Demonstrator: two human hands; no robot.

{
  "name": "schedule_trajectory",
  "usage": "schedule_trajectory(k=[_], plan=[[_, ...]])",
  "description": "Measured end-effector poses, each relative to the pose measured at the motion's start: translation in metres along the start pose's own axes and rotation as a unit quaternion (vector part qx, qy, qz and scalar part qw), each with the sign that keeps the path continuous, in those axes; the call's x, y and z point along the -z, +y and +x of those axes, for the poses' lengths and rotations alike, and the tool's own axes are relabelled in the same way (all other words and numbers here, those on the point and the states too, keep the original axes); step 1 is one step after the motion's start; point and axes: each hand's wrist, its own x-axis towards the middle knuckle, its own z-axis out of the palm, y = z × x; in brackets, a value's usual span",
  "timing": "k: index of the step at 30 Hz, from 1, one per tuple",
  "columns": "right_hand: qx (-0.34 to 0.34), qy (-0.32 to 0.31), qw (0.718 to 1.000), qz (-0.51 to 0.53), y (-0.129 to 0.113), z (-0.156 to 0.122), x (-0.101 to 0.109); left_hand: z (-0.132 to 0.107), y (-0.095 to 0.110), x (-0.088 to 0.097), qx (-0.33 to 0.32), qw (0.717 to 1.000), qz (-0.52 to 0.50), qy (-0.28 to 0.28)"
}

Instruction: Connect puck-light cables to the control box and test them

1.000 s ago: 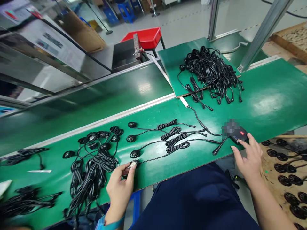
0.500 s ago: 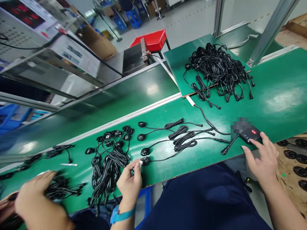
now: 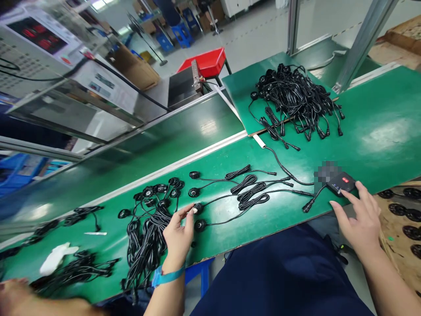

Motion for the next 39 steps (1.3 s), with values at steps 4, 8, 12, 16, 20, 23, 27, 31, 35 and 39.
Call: schedule_trajectory(k=[4,8,12,16,20,23,27,31,35,39], plan=[[0.002,0.067,0.996,0.057,-0.021,0.006,0.008,0.004,0.0,0.001,0.035,0.998,-0.051,-0.029],[-0.028,0.024,0.987,0.157,-0.041,0.012,0.011,0.005,0.002,-0.001,0.007,0.999,-0.014,-0.046],[-0.012,-0.084,0.97,0.227,-0.046,0.019,0.007,0.004,0.0,-0.005,-0.014,0.999,0.03,-0.043],[0.003,-0.145,0.966,0.216,-0.039,0.024,0.003,0.007,-0.009,-0.007,0.044,0.996,-0.011,-0.082],[0.005,-0.173,0.964,0.201,-0.035,0.028,0.003,0.012,-0.011,-0.003,0.061,0.987,-0.054,-0.138],[0.004,-0.193,0.961,0.196,-0.034,0.031,0.002,0.017,-0.005,0.001,0.058,0.984,-0.058,-0.155],[-0.001,-0.214,0.958,0.192,-0.031,0.034,-0.002,0.021,0.003,0.005,0.026,0.985,-0.022,-0.17],[-0.007,-0.228,0.954,0.194,-0.027,0.038,-0.006,0.026,0.024,-0.001,-0.056,0.989,0.067,-0.121],[0.007,-0.234,0.945,0.229,-0.023,0.044,-0.008,0.019,0.092,-0.035,-0.208,0.976,0.045,-0.038],[0.02,-0.245,0.938,0.245,-0.021,0.041,-0.01,-0.003,0.19,-0.091,-0.362,0.905,-0.12,-0.188]])
